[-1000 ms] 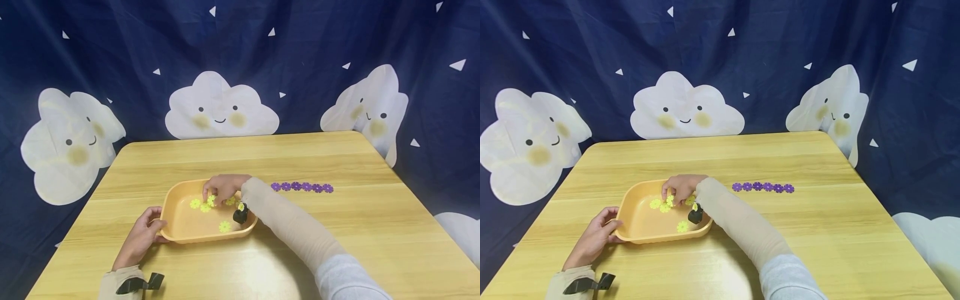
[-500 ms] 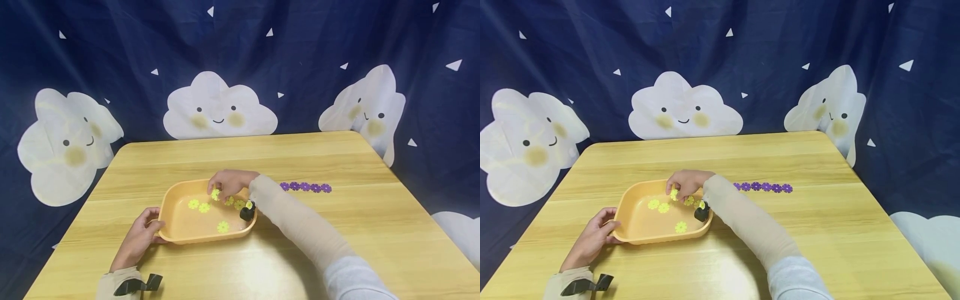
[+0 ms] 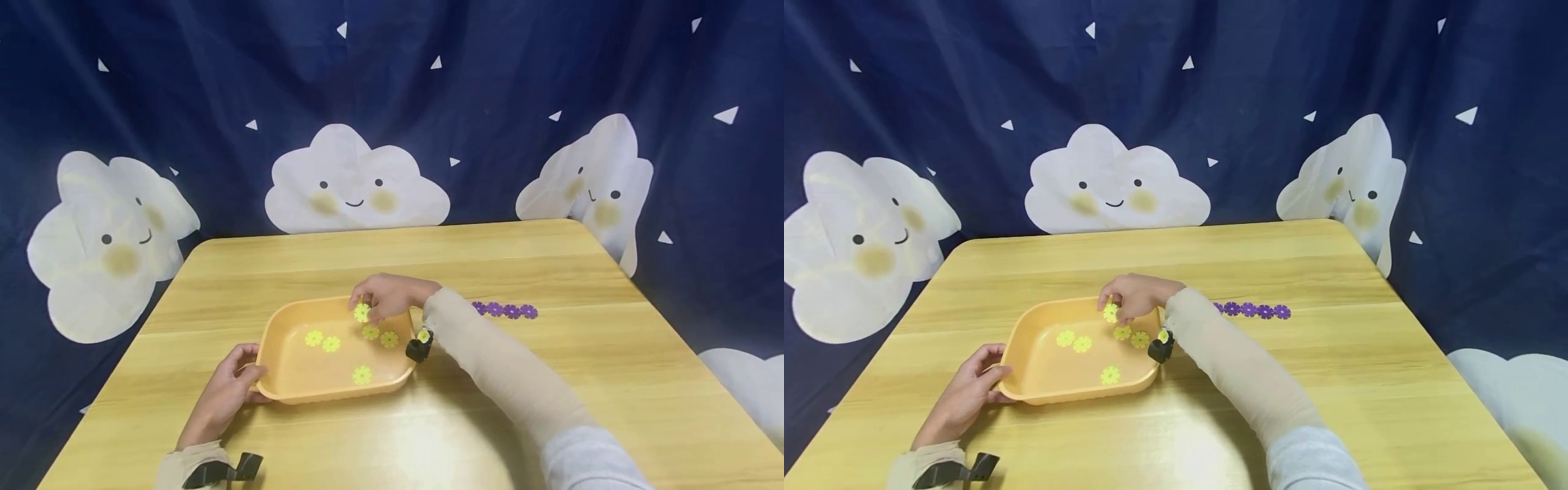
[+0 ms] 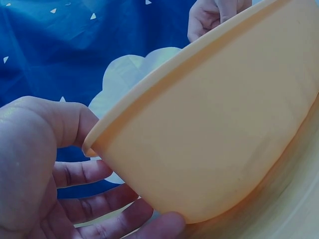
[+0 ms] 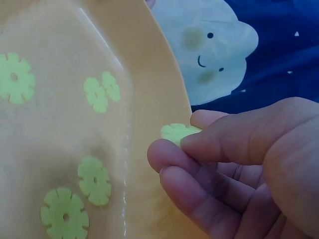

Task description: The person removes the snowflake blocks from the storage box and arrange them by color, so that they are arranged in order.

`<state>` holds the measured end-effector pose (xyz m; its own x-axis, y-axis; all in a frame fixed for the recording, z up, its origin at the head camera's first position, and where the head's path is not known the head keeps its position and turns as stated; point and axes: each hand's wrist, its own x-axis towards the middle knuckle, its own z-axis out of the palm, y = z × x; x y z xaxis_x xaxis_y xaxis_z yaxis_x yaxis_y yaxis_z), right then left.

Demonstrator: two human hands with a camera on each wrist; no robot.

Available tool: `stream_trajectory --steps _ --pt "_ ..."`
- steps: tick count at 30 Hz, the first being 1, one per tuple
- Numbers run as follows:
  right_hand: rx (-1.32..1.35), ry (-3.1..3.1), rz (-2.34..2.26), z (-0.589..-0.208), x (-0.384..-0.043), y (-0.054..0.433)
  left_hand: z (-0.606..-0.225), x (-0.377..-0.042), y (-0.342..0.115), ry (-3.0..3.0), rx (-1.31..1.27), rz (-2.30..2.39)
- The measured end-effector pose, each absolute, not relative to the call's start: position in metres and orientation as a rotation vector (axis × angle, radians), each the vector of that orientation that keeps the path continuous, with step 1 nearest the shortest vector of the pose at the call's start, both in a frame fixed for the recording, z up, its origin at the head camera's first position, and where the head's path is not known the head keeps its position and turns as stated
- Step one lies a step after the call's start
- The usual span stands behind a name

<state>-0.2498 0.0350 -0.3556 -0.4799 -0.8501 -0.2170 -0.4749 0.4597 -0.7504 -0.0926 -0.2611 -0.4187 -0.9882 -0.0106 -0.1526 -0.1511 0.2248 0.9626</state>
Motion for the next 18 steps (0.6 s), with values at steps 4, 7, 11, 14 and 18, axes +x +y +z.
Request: stream_trajectory --steps 4,7,11,14,18 --pt "-1.098 2.144 -0.851 -0.358 -0.251 0.043 -0.419 -0.092 -0.262 2.359 -0.161 1.877" --pt "-1.105 2.190 -0.837 -0.357 -0.254 0.048 -0.418 -0.095 -0.263 2.367 -0.143 1.865" --pt "-1.075 2.182 -0.887 -0.353 -0.257 0.054 -0.417 -0.098 -0.265 2.385 -0.137 1.861" --pt "-1.054 2.173 -0.908 -0.353 -0.258 0.058 -0.417 -0.097 -0.265 2.381 -0.145 1.860" --pt "-1.071 2.214 -0.898 -0.356 -0.258 0.066 -0.419 -0.095 -0.265 2.368 -0.159 1.861"
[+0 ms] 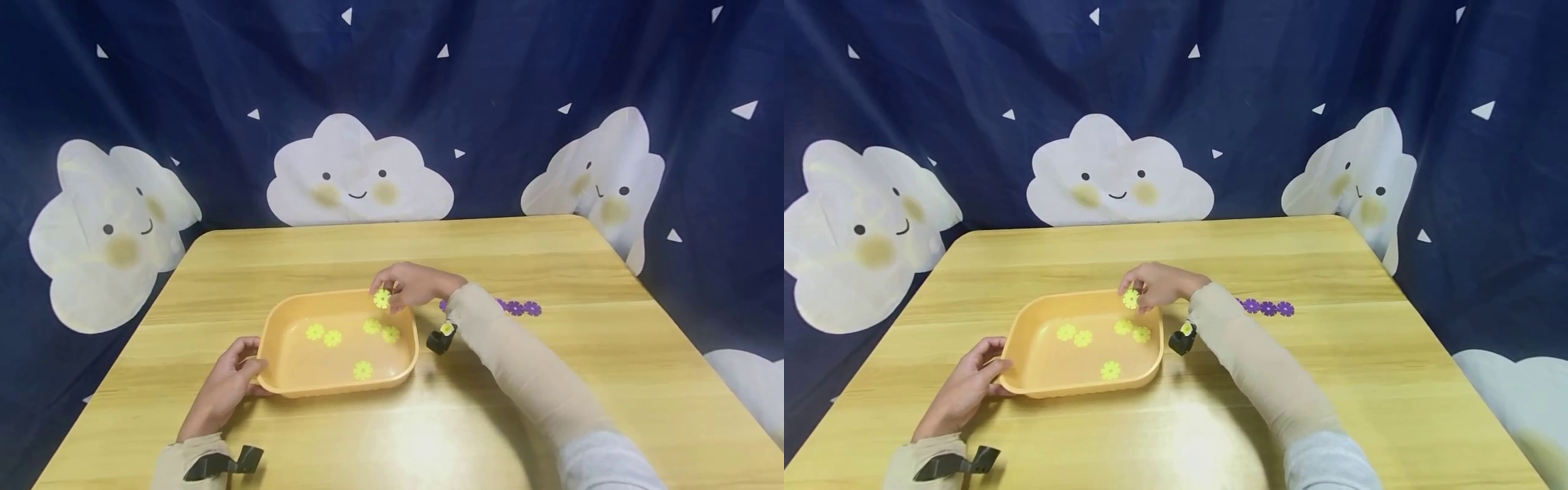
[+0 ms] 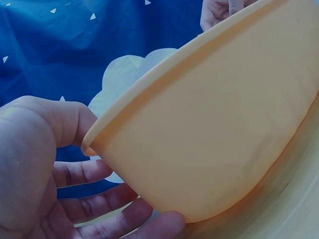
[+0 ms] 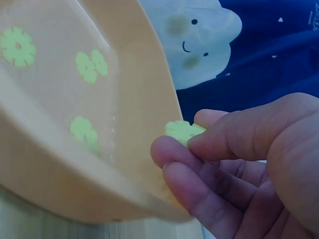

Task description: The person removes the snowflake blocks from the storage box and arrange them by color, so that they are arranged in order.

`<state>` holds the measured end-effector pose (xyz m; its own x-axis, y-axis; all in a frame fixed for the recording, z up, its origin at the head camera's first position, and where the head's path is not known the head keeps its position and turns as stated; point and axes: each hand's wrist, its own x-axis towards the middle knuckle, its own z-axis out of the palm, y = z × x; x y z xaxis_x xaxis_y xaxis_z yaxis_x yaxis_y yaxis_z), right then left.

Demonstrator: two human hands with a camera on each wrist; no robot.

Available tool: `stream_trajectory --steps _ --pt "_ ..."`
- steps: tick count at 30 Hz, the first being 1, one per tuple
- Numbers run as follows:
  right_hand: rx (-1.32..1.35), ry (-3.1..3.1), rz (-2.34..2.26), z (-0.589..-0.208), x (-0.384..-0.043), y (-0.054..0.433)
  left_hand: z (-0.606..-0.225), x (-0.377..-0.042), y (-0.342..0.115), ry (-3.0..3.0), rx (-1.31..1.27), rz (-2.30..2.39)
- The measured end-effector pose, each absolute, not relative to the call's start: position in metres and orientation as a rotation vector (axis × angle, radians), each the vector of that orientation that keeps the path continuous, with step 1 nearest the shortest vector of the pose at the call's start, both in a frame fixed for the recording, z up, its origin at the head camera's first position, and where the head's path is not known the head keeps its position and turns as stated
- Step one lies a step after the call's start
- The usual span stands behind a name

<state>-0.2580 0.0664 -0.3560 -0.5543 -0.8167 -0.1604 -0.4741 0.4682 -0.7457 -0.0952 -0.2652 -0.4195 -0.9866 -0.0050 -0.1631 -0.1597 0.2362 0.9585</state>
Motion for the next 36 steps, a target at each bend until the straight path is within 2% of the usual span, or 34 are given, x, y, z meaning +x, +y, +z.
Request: stream_trajectory --steps 11,21,36 --pt "-1.010 2.187 -1.056 -0.353 -0.254 0.093 -0.421 -0.090 -0.265 2.346 -0.172 1.898" --pt "-1.108 2.282 -1.074 -0.356 -0.256 0.116 -0.418 -0.091 -0.267 2.335 -0.177 1.901" --pt "-0.967 2.292 -1.168 -0.369 -0.247 0.149 -0.418 -0.091 -0.266 2.350 -0.183 1.899"
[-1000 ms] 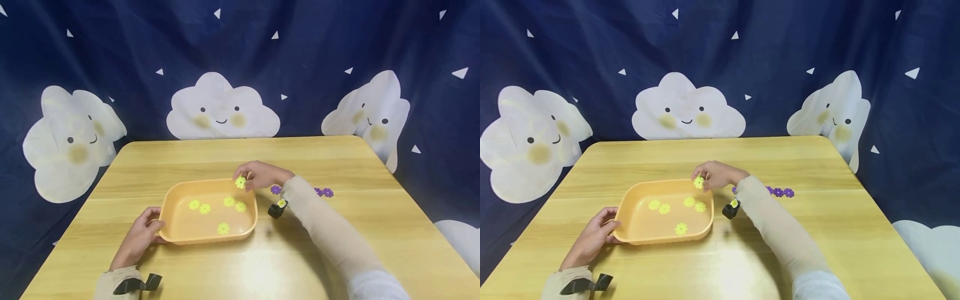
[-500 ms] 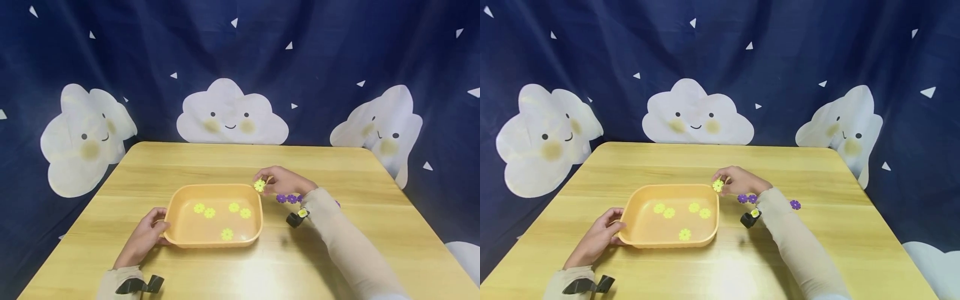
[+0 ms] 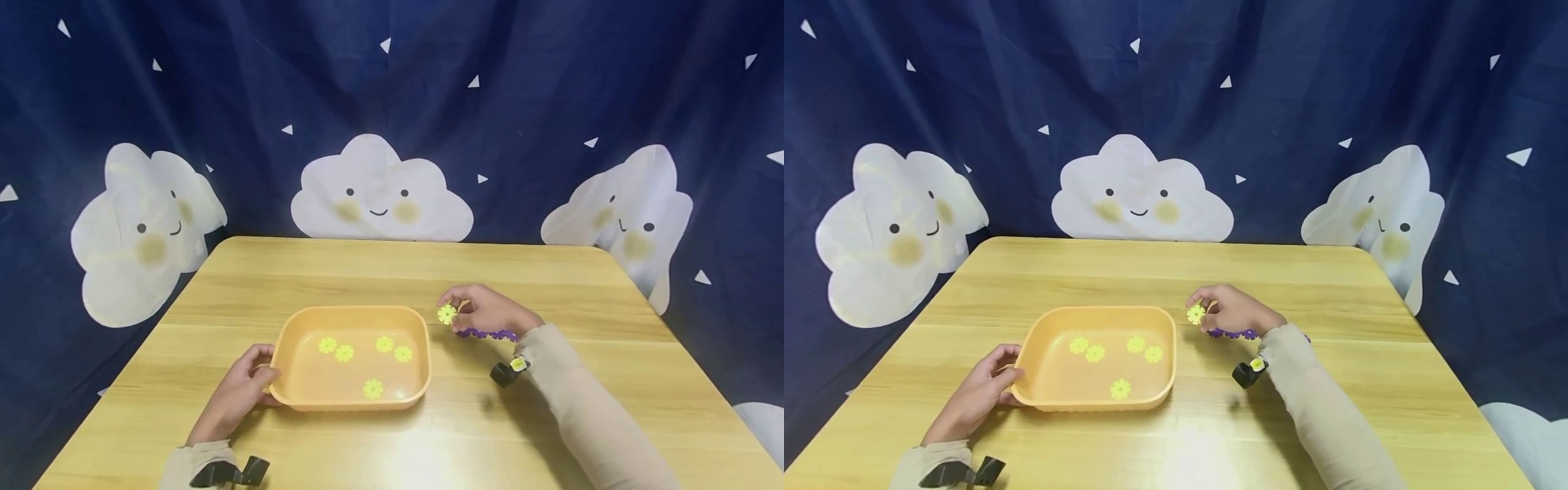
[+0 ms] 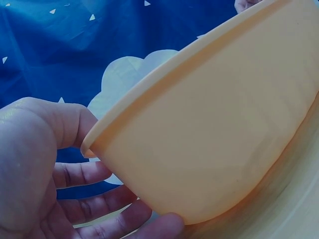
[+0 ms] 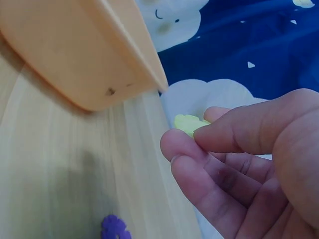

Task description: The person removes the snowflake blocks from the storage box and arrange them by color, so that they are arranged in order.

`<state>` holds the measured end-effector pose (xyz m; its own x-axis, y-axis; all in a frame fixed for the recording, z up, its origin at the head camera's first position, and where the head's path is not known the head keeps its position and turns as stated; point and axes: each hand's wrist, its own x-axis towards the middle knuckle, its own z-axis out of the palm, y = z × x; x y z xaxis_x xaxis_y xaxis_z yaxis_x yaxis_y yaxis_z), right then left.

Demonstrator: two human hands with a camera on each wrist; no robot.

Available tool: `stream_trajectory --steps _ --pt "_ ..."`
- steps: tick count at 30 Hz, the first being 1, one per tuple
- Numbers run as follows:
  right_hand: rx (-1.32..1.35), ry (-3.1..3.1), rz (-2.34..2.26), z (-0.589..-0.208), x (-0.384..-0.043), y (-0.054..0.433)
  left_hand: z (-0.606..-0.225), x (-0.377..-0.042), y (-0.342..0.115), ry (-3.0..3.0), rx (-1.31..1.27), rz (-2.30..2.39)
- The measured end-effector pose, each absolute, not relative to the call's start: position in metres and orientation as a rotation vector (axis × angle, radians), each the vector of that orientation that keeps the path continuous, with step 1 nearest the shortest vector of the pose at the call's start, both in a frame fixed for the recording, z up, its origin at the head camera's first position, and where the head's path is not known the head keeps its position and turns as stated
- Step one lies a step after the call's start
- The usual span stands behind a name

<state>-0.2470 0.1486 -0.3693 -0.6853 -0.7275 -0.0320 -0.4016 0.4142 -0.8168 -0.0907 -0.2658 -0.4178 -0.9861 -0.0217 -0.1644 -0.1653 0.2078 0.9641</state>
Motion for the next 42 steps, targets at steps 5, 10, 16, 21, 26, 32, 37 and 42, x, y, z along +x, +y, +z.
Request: stream_trajectory --steps 5,10,16,21,26,32,37,42 --pt "-0.873 2.262 -1.186 -0.374 -0.242 0.154 -0.420 -0.088 -0.265 2.335 -0.200 1.922" --pt "-0.879 2.236 -1.197 -0.379 -0.241 0.160 -0.421 -0.086 -0.265 2.320 -0.215 1.950" --pt "-0.896 2.217 -1.219 -0.386 -0.239 0.168 -0.422 -0.086 -0.264 2.307 -0.212 1.964" --pt "-0.959 2.236 -1.203 -0.394 -0.238 0.173 -0.422 -0.087 -0.264 2.311 -0.203 1.955" --pt "-1.002 2.282 -1.153 -0.400 -0.236 0.177 -0.421 -0.087 -0.264 2.308 -0.203 1.939" --pt "-1.028 2.286 -1.139 -0.406 -0.235 0.181 -0.419 -0.089 -0.264 2.322 -0.190 1.933" --pt "-1.019 2.307 -1.108 -0.409 -0.233 0.184 -0.417 -0.092 -0.263 2.315 -0.177 1.941" --pt "-1.005 2.313 -1.091 -0.412 -0.228 0.183 -0.416 -0.092 -0.262 2.319 -0.190 1.933"
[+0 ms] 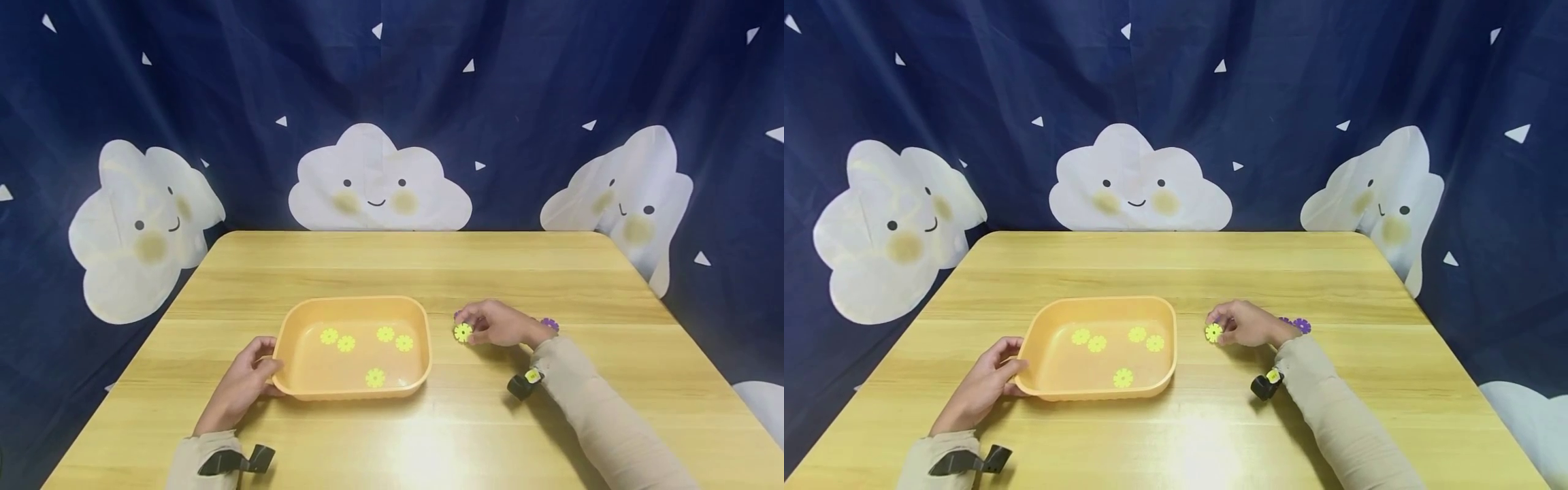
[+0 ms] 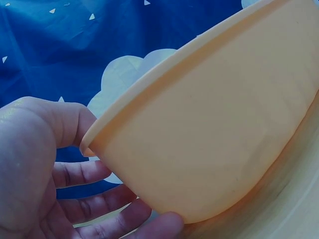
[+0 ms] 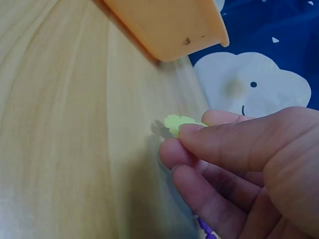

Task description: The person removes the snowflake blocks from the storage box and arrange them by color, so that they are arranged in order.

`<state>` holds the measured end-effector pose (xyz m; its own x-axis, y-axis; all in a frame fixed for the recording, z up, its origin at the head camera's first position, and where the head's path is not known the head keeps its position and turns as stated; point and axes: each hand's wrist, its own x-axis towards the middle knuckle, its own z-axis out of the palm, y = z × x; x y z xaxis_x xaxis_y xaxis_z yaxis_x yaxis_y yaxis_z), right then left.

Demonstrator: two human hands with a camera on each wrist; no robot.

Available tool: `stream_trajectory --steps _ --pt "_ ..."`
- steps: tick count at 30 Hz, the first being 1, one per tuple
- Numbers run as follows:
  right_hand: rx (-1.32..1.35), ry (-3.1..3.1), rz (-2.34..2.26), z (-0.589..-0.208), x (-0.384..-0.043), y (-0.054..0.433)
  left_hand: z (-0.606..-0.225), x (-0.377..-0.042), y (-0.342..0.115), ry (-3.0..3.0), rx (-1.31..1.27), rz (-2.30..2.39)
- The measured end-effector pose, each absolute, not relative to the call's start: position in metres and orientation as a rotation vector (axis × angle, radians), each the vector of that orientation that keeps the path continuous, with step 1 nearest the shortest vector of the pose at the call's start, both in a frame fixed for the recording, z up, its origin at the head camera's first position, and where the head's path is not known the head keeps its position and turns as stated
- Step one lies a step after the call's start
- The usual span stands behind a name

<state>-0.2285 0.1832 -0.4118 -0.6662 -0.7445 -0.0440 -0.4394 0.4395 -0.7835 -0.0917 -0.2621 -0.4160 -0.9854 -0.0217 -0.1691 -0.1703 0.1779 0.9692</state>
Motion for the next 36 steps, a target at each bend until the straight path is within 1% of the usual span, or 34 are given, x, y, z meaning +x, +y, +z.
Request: stream_trajectory --steps 10,26,36 --pt "-0.980 2.301 -1.074 -0.4136 -0.2255 0.1827 -0.4158 -0.0922 -0.2625 2.324 -0.178 1.924" --pt "-1.011 2.318 -0.992 -0.4155 -0.2272 0.1855 -0.4169 -0.0920 -0.2628 2.320 -0.171 1.933" --pt "-0.965 2.323 -0.937 -0.4158 -0.2279 0.1845 -0.4187 -0.0914 -0.2626 2.319 -0.164 1.949"
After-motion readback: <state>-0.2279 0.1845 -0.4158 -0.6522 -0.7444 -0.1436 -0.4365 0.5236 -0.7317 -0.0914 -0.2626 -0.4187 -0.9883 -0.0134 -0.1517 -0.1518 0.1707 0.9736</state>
